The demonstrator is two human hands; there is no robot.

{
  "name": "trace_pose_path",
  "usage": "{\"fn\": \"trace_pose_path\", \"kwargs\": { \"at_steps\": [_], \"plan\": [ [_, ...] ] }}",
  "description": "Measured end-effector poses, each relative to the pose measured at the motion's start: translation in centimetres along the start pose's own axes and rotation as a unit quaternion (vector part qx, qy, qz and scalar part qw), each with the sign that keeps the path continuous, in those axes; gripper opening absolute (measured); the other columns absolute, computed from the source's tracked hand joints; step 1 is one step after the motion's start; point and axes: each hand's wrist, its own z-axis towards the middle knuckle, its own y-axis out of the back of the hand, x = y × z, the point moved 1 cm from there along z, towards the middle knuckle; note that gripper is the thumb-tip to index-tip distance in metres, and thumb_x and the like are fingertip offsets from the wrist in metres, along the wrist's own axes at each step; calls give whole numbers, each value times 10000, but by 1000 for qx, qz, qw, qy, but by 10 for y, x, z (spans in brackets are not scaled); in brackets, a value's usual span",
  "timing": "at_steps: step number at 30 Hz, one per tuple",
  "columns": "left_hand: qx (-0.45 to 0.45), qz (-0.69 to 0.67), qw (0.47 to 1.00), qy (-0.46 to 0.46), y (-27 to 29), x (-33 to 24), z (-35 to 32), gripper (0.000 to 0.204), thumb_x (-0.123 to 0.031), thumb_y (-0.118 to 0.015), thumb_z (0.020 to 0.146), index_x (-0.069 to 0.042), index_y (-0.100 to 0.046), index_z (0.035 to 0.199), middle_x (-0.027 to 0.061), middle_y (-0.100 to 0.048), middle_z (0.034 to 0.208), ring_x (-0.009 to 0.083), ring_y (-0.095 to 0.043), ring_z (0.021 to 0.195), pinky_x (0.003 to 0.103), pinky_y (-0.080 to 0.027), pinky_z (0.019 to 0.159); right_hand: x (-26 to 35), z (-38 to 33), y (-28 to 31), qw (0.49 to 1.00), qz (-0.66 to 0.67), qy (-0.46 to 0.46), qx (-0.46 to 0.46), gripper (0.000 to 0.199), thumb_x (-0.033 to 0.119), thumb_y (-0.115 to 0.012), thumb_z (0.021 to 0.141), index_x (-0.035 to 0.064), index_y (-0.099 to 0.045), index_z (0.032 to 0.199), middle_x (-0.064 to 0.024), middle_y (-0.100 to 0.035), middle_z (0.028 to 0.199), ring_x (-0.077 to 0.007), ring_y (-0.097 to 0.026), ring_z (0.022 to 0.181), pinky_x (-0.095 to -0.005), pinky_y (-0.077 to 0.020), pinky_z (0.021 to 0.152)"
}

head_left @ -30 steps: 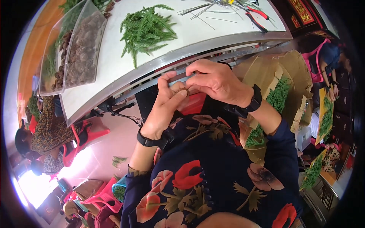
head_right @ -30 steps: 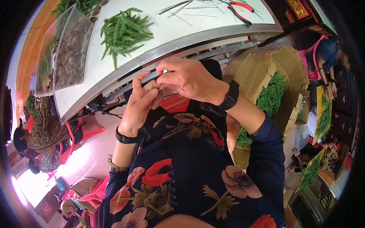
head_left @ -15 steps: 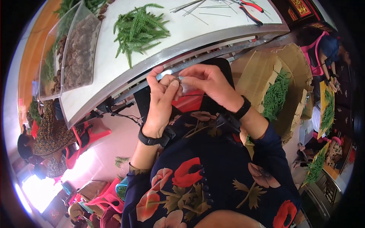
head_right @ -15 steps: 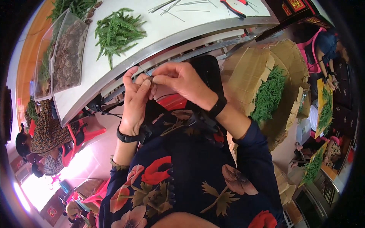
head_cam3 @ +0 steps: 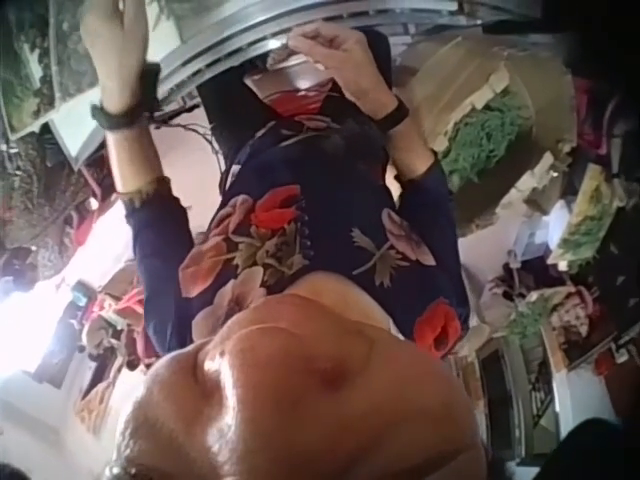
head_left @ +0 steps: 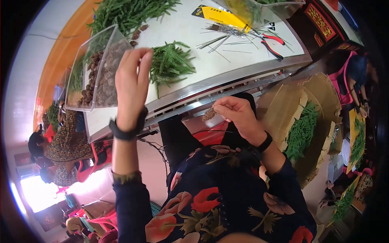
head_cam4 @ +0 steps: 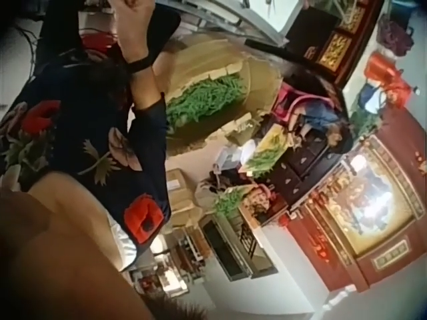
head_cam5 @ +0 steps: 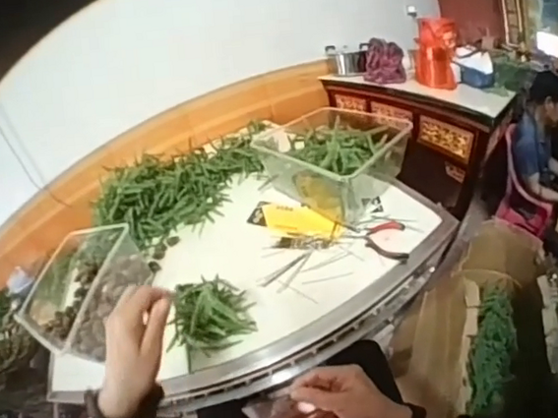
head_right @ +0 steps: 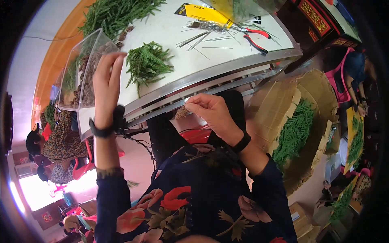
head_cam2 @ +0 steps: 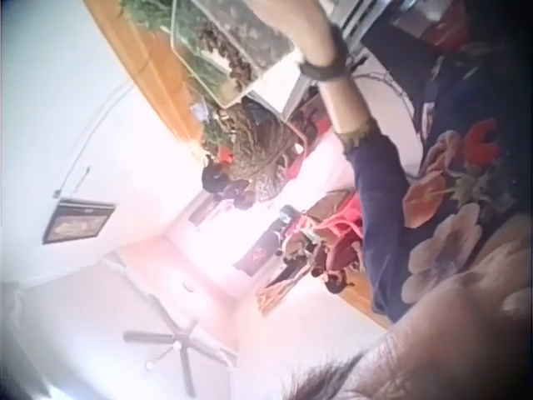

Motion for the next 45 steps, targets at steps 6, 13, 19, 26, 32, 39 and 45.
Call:
{"fn": "trace_pose_path", "kwargs": {
  "at_steps": [6, 13, 19, 26, 32, 39, 45],
  "plan": [
    [126, 242, 962, 31, -39, 35, 57, 354, -342, -620, 862, 2, -676, 800, 177, -639, 870, 375, -600, 803, 422, -479, 712, -2, -12, 11, 1000, 14, -13, -18, 99, 89, -636, 891, 22, -663, 959, 38, -579, 743, -24, -428, 611, -175, -331, 535],
    [254, -22, 944, 209, -41, 70, 64, 270, -283, -662, 862, -30, -657, 768, 24, -625, 748, 110, -534, 672, 247, -402, 613, -3, -18, 26, 999, 21, -12, -38, 98, 87, -630, 895, 21, -660, 961, 35, -568, 733, -28, -426, 606, -175, -331, 534],
    [146, -215, 952, 165, -19, 61, 53, 157, -188, -685, 833, -49, -631, 783, 4, -635, 775, 43, -459, 591, 214, -356, 525, -5, -17, 25, 999, 10, -21, -36, 96, 87, -625, 897, 21, -660, 958, 34, -569, 735, -28, -425, 601, -174, -329, 534],
    [117, -447, 858, 225, 7, 30, 27, 106, -102, -610, 884, -65, -551, 804, 52, -626, 878, 23, -507, 700, 143, -362, 591, 14, -9, 20, 1000, -3, 4, -29, 82, 77, -625, 891, 25, -661, 943, 38, -574, 747, -28, -430, 607, -174, -332, 540],
    [89, -630, 728, 253, -6, -5, -11, 49, -24, -561, 858, -55, -529, 837, 91, -603, 896, 104, -533, 718, 153, -402, 555, 70, 10, 1, 993, -70, 92, -13, 63, 70, -640, 870, 25, -662, 909, 6, -619, 839, -22, -464, 642, -180, -355, 580],
    [61, -688, 655, 308, -23, -23, -44, 157, -20, -550, 858, -39, -526, 1011, 101, -588, 910, 163, -575, 802, 195, -459, 630, 81, 30, -24, 974, -174, 120, 78, 78, 70, -661, 845, 3, -671, 883, -84, -650, 1012, -46, -540, 836, -207, -413, 713],
    [53, -667, 682, 297, -34, -24, -61, 252, -74, -573, 893, -16, -538, 1136, 73, -582, 838, 151, -563, 768, 252, -458, 712, 57, 35, -19, 975, -167, 134, 50, 139, 137, -700, 809, 11, -694, 868, -81, -668, 983, -18, -482, 572, -183, -384, 513]
  ]
}}
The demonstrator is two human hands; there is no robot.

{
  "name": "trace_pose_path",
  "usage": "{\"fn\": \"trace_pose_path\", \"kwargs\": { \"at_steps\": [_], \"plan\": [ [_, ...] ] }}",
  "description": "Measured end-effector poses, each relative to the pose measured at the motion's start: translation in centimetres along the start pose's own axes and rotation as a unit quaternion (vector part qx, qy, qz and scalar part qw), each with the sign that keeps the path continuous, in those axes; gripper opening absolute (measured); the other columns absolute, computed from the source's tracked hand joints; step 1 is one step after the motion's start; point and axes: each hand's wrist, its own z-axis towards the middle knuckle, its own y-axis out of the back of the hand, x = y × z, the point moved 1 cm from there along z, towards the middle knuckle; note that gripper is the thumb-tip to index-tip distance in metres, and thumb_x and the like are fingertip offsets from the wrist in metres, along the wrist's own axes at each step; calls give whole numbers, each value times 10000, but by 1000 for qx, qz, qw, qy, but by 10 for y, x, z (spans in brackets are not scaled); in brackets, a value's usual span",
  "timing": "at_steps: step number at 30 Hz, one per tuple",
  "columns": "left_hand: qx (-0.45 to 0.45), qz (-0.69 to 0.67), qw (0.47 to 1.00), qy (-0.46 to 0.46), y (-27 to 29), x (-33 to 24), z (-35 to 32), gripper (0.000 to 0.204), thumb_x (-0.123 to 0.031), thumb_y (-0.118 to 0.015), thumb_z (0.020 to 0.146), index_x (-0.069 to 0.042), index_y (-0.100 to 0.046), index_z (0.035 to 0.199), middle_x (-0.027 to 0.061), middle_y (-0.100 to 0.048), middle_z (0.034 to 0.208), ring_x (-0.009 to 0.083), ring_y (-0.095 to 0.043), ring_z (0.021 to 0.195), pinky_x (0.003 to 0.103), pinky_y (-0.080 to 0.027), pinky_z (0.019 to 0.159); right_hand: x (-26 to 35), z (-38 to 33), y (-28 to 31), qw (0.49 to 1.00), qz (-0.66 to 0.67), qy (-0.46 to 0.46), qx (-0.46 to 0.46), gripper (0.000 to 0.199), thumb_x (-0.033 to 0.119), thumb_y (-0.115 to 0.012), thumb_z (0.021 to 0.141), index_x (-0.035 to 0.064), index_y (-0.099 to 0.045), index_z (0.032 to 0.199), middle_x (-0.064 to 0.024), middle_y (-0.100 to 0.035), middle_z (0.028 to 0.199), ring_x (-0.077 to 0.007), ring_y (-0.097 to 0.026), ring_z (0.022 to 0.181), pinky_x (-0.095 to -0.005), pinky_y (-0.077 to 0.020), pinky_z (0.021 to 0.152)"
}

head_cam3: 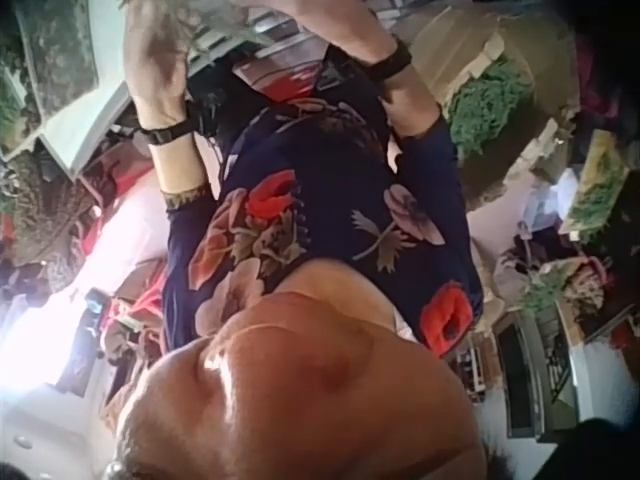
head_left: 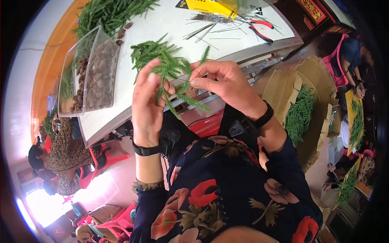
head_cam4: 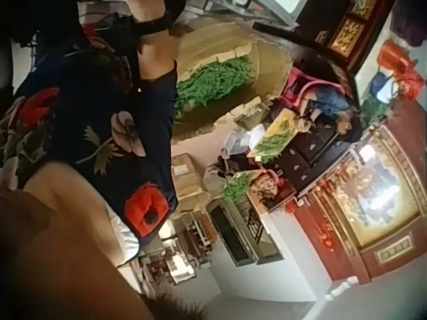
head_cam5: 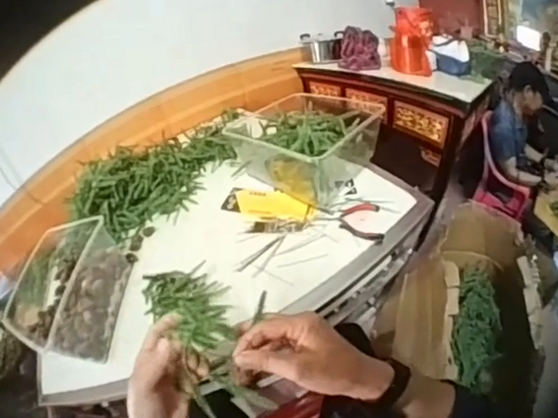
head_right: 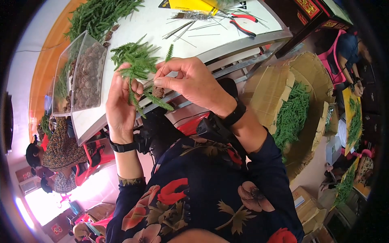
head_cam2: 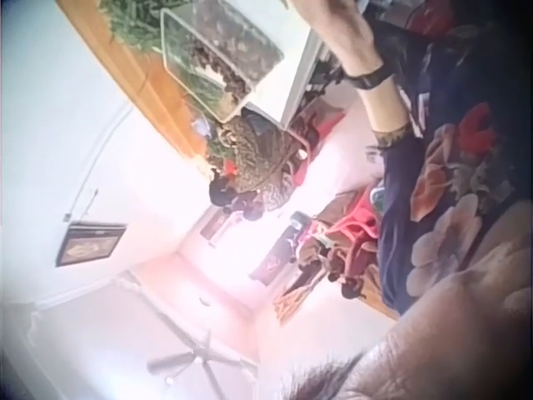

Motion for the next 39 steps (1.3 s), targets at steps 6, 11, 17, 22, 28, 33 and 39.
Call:
{"fn": "trace_pose_path", "kwargs": {
  "at_steps": [6, 11, 17, 22, 28, 33, 39],
  "plan": [
    [-54, 154, 986, -20, 10, 16, -3, 179, -116, -574, 928, 5, -576, 1060, 45, -566, 777, 136, -536, 727, 256, -442, 719, -6, -3, -1, 993, 63, -94, 42, 107, 97, -653, 871, -8, -666, 883, -30, -635, 939, -61, -562, 877, -207, -426, 746],
    [-53, 92, 994, -1, 10, 27, -2, 166, -114, -566, 938, 20, -580, 1034, 35, -559, 766, 132, -532, 722, 256, -436, 710, -5, -6, 0, 992, 39, -120, 5, 133, 120, -650, 882, -13, -658, 872, -3, -624, 905, -50, -540, 832, -203, -423, 744],
    [-52, 89, 994, 24, 9, 31, -1, 170, -110, -545, 948, 12, -567, 1063, 25, -539, 751, 128, -516, 710, 256, -429, 704, -7, -11, 2, 993, 32, -115, -5, 151, 147, -638, 889, -1, -660, 867, 21, -621, 862, -35, -512, 796, -195, -404, 721],
    [-42, 64, 996, 49, 5, 34, -3, 172, -119, -522, 962, -11, -558, 1090, 6, -491, 726, 118, -464, 688, 250, -411, 685, -4, -12, 2, 987, 96, -132, -4, 168, 175, -631, 891, 12, -670, 876, 34, -621, 831, -36, -502, 771, -193, -390, 721],
    [-41, 52, 996, 55, 0, 35, -3, 164, -123, -516, 967, -26, -560, 1091, -13, -446, 709, 107, -420, 675, 237, -391, 664, -9, -14, 4, 976, 150, -158, -5, 206, 217, -630, 888, 18, -685, 902, 36, -624, 813, -40, -505, 760, -199, -389, 734],
    [-57, 66, 994, 69, 1, 36, -6, 159, -115, -516, 965, -27, -560, 1090, -20, -432, 703, 94, -401, 658, 235, -384, 650, -10, -14, 4, 972, 159, -171, 2, 224, 228, -627, 890, 14, -687, 918, 32, -632, 820, -37, -510, 771, -198, -391, 736],
    [-37, -2, 996, 84, 5, 37, -5, 156, -133, -534, 959, -16, -558, 1059, -40, -397, 682, 65, -362, 624, 203, -348, 589, -12, -19, 4, 968, 164, -190, 6, 234, 229, -619, 896, 8, -688, 929, 24, -643, 830, -41, -524, 772, -198, -394, 738]
  ]
}}
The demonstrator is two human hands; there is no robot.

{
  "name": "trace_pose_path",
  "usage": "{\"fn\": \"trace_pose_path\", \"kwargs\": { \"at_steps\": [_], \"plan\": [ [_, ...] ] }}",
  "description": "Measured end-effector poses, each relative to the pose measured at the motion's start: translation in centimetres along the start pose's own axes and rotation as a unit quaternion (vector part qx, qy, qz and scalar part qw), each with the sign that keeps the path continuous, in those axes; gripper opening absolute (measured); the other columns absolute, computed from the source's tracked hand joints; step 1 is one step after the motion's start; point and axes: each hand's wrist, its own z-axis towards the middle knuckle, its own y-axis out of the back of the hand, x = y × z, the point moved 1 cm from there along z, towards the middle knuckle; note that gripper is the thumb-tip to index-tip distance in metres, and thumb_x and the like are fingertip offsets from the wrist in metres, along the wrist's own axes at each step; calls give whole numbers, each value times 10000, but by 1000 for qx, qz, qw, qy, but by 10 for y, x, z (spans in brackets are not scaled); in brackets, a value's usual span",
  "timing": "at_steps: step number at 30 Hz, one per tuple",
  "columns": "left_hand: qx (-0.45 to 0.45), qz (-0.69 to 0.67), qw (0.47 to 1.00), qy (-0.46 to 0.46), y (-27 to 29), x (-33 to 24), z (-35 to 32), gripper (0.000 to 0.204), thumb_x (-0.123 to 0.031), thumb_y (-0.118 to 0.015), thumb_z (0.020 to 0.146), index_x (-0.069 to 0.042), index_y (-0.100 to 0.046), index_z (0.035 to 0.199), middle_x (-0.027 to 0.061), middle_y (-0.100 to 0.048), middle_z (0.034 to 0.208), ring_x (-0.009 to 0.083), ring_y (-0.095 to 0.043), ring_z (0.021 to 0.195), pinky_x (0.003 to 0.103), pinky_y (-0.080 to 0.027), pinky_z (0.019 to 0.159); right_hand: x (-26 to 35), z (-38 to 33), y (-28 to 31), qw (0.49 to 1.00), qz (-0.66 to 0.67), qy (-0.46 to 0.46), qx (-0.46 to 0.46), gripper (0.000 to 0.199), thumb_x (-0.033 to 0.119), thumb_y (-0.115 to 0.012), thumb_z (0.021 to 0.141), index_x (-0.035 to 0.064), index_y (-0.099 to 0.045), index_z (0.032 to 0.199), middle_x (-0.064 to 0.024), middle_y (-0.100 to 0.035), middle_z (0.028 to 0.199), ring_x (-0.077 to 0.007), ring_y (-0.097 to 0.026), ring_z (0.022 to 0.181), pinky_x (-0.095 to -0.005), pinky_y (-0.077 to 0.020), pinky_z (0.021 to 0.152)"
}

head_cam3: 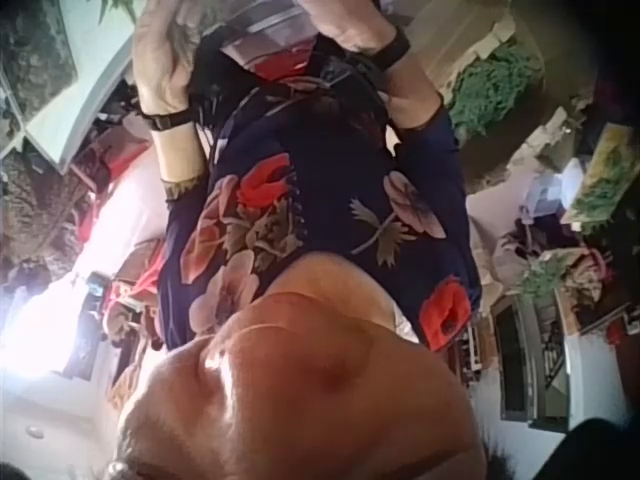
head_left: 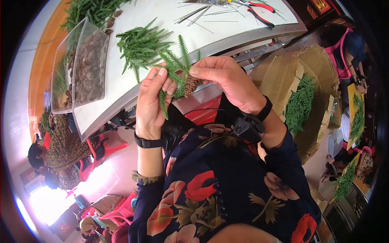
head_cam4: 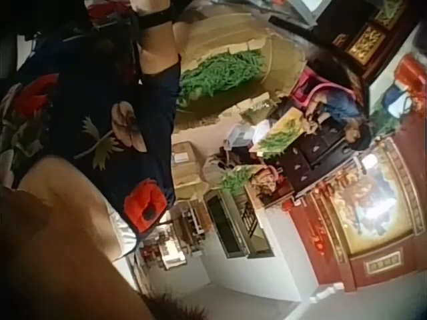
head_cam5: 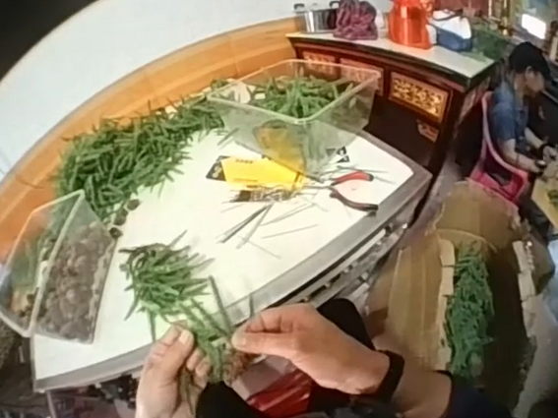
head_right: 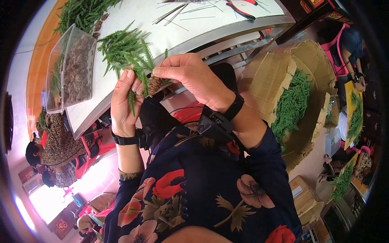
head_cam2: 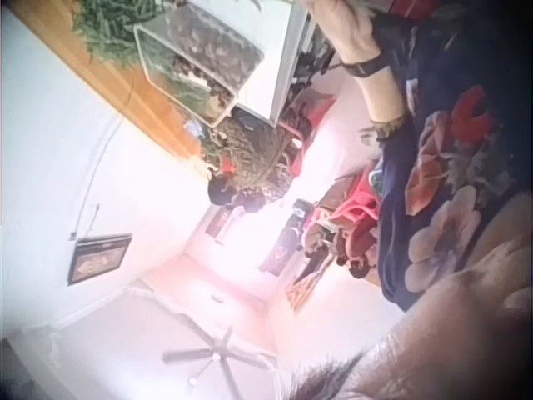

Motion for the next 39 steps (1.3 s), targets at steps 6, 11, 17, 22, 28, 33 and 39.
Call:
{"fn": "trace_pose_path", "kwargs": {
  "at_steps": [6, 11, 17, 22, 28, 33, 39],
  "plan": [
    [-54, -23, 998, -1, 6, 4, 2, 121, -144, -547, 949, -30, -554, 990, -62, -356, 656, 50, -322, 584, 189, -305, 535, -8, -3, 6, 1000, 24, 8, -10, 234, 209, -592, 912, 3, -690, 966, -12, -673, 885, -48, -548, 781, -205, -410, 745],
    [-86, 45, 994, -40, 11, 8, 5, 74, -129, -542, 932, -67, -534, 892, -70, -329, 639, 45, -282, 553, 208, -289, 515, 3, -11, 13, 998, 44, 17, -34, 235, 195, -581, 918, 0, -687, 994, -35, -680, 912, -53, -558, 787, -210, -419, 753],
    [-56, 85, 992, -71, 15, 14, 7, 90, -112, -541, 916, -70, -523, 838, -56, -370, 641, 55, -334, 560, 217, -320, 539, 11, -23, 10, 992, 26, 101, -77, 190, 162, -599, 904, -11, -677, 915, -19, -677, 870, -71, -570, 756, -220, -430, 731],
    [-81, 91, 992, -28, -7, 11, 0, 77, -113, -546, 920, -42, -548, 889, -28, -474, 677, 69, -448, 614, 206, -361, 586, 16, -31, -4, 954, -211, 181, -112, 104, 89, -620, 858, -9, -654, 847, -26, -666, 790, -96, -590, 730, -261, -454, 674],
    [-65, 128, 988, -47, -5, 12, -4, 122, -118, -563, 929, -20, -577, 999, 18, -595, 768, 86, -549, 705, 195, -397, 636, 7, -17, -8, 864, -378, 279, -184, 54, 50, -632, 793, -4, -632, 798, -86, -647, 707, -171, -624, 661, -298, -464, 595],
    [-56, 152, 985, -50, -9, 11, -8, 145, -127, -582, 927, -19, -587, 1024, 38, -641, 809, 88, -581, 731, 190, -403, 628, 5, -10, -10, 833, -429, 297, -186, 55, 42, -636, 757, -1, -604, 743, -114, -635, 675, -246, -629, 621, -315, -462, 552],
    [-48, 164, 985, -32, -8, 11, -8, 168, -128, -592, 924, -16, -598, 1049, 44, -653, 820, 87, -594, 742, 185, -402, 611, 2, -8, -11, 817, -459, 295, -184, 60, 36, -635, 742, 8, -589, 716, -101, -626, 660, -263, -616, 613, -343, -457, 564]
  ]
}}
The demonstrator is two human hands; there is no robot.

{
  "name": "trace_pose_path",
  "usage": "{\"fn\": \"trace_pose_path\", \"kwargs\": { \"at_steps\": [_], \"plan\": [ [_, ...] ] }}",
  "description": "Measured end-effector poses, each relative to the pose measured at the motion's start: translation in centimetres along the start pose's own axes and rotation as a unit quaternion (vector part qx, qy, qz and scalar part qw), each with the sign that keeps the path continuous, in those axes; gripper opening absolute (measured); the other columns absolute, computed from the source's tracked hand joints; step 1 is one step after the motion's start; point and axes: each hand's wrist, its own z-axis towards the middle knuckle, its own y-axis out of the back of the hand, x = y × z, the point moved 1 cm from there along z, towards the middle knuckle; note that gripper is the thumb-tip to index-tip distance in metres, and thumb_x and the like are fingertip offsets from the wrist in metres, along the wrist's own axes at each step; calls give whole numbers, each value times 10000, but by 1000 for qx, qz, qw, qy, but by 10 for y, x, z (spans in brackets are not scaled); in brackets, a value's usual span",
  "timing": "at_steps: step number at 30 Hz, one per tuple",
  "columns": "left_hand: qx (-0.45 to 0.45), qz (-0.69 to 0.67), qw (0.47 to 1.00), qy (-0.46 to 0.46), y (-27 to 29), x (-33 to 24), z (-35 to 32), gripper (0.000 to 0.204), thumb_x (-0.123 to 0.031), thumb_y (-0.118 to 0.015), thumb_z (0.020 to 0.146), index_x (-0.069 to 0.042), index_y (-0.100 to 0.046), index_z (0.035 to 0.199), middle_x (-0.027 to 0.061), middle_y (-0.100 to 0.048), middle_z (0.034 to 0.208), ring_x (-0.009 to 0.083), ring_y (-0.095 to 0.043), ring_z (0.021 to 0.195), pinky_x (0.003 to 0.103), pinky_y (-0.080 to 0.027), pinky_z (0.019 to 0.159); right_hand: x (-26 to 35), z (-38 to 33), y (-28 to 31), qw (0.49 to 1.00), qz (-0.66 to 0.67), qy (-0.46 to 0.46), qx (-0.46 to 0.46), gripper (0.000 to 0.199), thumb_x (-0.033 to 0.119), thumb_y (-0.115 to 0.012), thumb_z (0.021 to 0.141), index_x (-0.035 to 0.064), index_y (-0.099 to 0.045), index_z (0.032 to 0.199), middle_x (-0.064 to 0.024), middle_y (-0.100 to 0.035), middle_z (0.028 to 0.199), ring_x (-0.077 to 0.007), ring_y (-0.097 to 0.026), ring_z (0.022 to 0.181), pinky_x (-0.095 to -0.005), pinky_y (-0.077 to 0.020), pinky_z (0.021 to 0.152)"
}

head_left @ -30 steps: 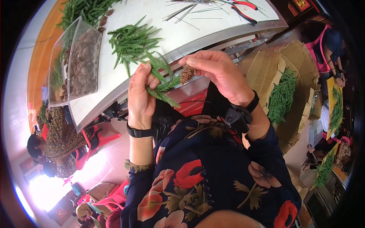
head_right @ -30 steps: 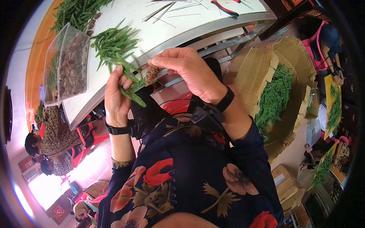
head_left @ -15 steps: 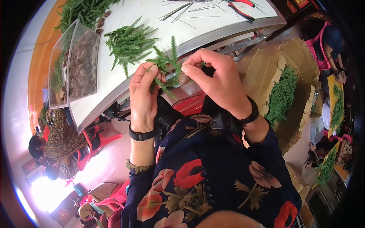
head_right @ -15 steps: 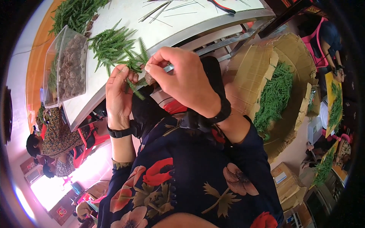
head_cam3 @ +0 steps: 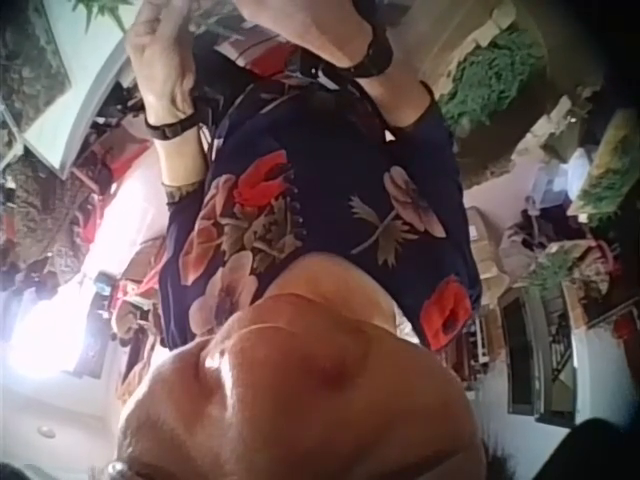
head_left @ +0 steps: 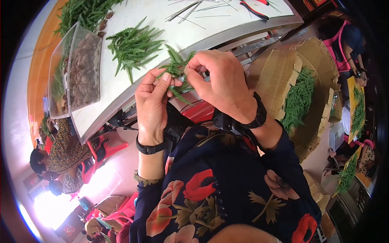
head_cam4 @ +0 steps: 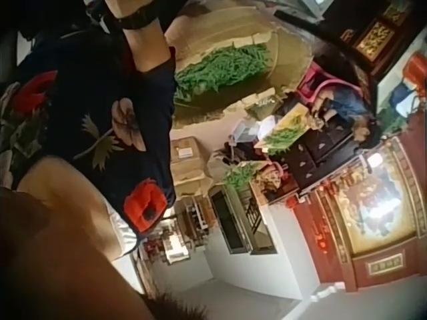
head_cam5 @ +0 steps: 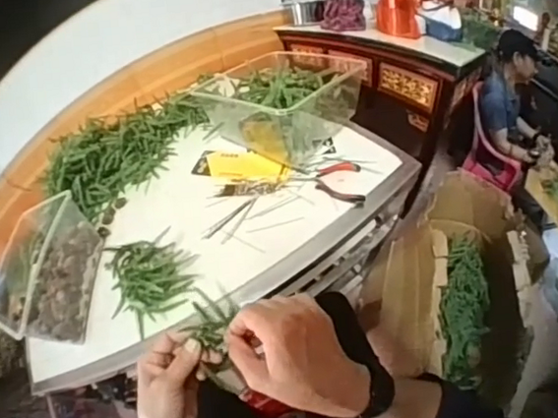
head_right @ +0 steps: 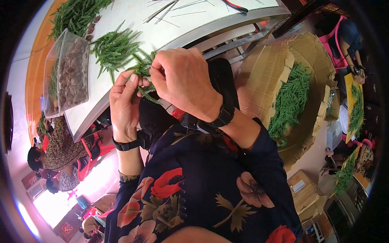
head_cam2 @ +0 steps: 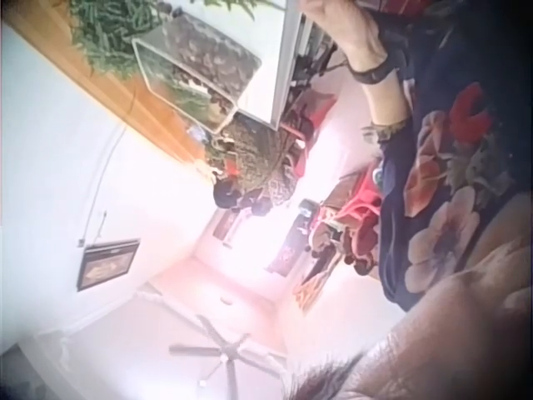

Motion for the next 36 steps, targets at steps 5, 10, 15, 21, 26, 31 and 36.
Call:
{"fn": "trace_pose_path", "kwargs": {
  "at_steps": [5, 10, 15, 21, 26, 31, 36],
  "plan": [
    [13, -39, 998, 38, -2, 3, -1, 172, -120, -601, 918, -19, -612, 1057, 26, -627, 792, 82, -563, 695, 182, -400, 604, 2, -1, -1, 998, -36, 41, -24, 64, 49, -653, 735, 39, -591, 743, -72, -616, 689, -263, -598, 675, -353, -431, 642],
    [11, -120, 992, 26, -10, 11, -1, 160, -112, -604, 914, -27, -621, 1048, 0, -583, 752, 76, -513, 657, 177, -396, 603, 1, -9, -6, 995, -73, 63, -26, 115, 84, -672, 749, 64, -595, 831, -58, -609, 775, -255, -581, 743, -358, -408, 695],
    [-8, -107, 994, 37, -6, 16, -1, 154, -108, -604, 912, -32, -623, 1044, -9, -564, 737, 71, -492, 661, 180, -386, 602, 7, -24, -9, 994, -63, 66, -53, 222, 86, -683, 754, 67, -594, 956, -61, -599, 863, -251, -572, 754, -361, -402, 691],
    [15, -133, 990, 45, -7, 20, -2, 120, -107, -607, 909, -31, -626, 1000, -10, -556, 723, 70, -481, 658, 189, -371, 599, 0, -37, -13, 997, -37, 47, -50, 329, 37, -701, 726, 60, -587, 1033, -66, -596, 898, -246, -576, 776, -347, -405, 693],
    [19, -112, 992, 49, -3, 16, -2, 98, -103, -612, 903, -15, -633, 943, -4, -562, 721, 76, -480, 658, 194, -370, 608, -8, -39, -16, 989, -46, 106, -95, 335, -6, -707, 705, 53, -603, 1018, -73, -612, 923, -242, -586, 800, -343, -424, 711],
    [43, -84, 994, 50, -5, 15, -5, 101, -93, -620, 895, -2, -642, 932, -1, -567, 726, 77, -477, 664, 196, -367, 614, -8, -40, -12, 985, -14, 124, -123, 308, -37, -716, 689, 49, -619, 968, -79, -632, 925, -247, -599, 796, -334, -445, 708],
    [24, -53, 998, 4, -7, 24, -7, 125, -101, -607, 904, 7, -640, 959, -1, -556, 727, 78, -467, 677, 203, -358, 625, -10, -41, -13, 983, 2, 133, -130, 310, -49, -731, 673, 49, -622, 946, -81, -640, 900, -247, -604, 783, -323, -451, 695]
  ]
}}
